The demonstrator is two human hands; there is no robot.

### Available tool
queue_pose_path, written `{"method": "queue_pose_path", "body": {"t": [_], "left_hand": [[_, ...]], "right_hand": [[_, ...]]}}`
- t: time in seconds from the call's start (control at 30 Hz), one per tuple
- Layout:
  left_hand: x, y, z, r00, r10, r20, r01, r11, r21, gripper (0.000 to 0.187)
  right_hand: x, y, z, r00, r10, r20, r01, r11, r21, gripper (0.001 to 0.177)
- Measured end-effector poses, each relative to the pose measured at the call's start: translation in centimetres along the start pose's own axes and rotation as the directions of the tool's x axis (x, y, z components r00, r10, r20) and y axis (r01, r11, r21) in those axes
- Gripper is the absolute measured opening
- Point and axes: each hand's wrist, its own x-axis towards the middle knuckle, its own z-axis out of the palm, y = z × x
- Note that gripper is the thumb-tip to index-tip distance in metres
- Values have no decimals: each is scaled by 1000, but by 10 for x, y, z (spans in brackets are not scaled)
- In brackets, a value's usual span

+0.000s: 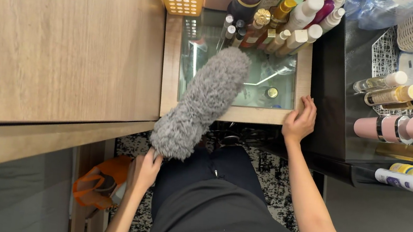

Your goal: Dusting the surface and organizing cosmetic bottles on a vanity table.

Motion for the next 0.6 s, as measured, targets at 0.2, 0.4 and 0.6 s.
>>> {"method": "queue_pose_path", "body": {"t": [0.2, 0.4, 0.6], "left_hand": [[-18, -1, 7, 992, -91, -89, 95, 995, 40, 32], [-29, 27, -2, 978, -165, 128, 187, 966, -181, 34], [-34, 27, 12, 982, -179, -53, 173, 979, -107, 33]], "right_hand": [[-1, -6, -4, 1000, 10, 14, -10, 1000, -16, 43], [3, -11, -9, 1000, -3, 15, 3, 1000, 15, 42], [-3, 8, 1, 1000, -20, -7, 20, 1000, 3, 43]]}}
